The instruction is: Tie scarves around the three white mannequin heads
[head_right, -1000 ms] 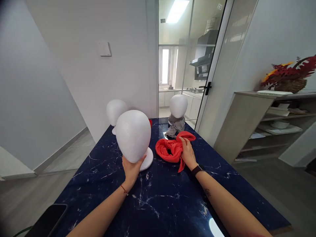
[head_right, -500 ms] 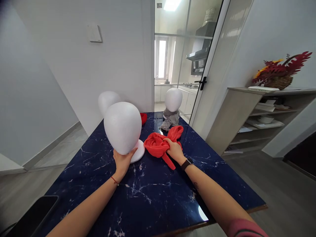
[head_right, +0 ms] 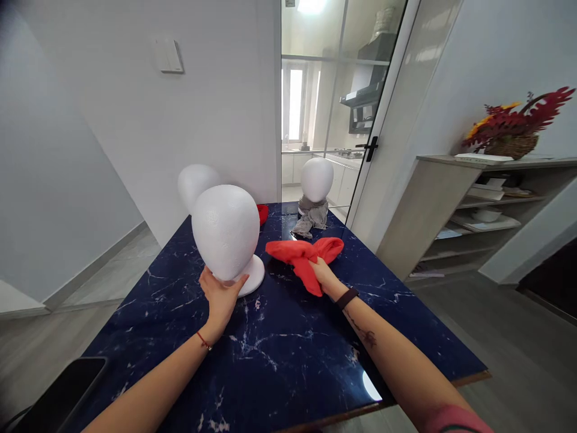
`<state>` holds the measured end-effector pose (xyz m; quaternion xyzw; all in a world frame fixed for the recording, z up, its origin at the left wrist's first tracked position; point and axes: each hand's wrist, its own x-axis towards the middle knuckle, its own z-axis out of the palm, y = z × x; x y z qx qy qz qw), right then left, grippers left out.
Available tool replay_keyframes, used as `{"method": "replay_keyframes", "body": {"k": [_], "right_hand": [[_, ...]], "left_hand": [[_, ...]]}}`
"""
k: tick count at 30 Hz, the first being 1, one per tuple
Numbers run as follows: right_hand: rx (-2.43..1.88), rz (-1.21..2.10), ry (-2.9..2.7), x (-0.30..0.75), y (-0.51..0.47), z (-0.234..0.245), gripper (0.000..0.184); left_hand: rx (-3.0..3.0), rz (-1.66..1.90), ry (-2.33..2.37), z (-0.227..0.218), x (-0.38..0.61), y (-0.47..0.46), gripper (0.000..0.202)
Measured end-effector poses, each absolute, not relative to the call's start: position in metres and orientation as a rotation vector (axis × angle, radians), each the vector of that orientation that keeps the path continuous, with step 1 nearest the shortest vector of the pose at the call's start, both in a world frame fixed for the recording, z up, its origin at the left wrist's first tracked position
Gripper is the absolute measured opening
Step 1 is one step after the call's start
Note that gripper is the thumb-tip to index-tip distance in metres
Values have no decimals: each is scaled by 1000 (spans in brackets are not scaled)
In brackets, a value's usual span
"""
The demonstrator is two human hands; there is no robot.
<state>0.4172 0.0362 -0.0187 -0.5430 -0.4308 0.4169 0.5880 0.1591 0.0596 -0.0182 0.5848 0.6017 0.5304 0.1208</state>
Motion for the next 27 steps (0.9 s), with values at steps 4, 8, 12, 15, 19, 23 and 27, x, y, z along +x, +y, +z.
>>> {"method": "replay_keyframes", "body": {"k": [4, 8, 12, 15, 19, 23, 27], "right_hand": [[-1137, 937, -825, 419, 40, -20, 38], [-1225, 693, -907, 410, 37, -18, 51], [-1336, 450, -1172, 387, 22, -14, 50], [-1320, 472, -1324, 371, 11, -12, 42], [-1275, 474, -1342, 365, 8, -13, 38], [-1323, 331, -1176, 373, 15, -14, 41], [-1429, 209, -979, 393, 24, -17, 46]], "left_hand": [[1652, 1740, 1684, -11, 167, 26, 49], [2034, 1528, 1148, -10, 178, -10, 13], [2135, 1364, 907, -10, 182, -18, 10], [2128, 1199, 811, -10, 181, -8, 8], [1946, 1109, 976, -14, 181, 5, 9], [1708, 1422, 1419, -16, 177, 16, 14], [1640, 1657, 1629, -14, 169, 28, 52]]}}
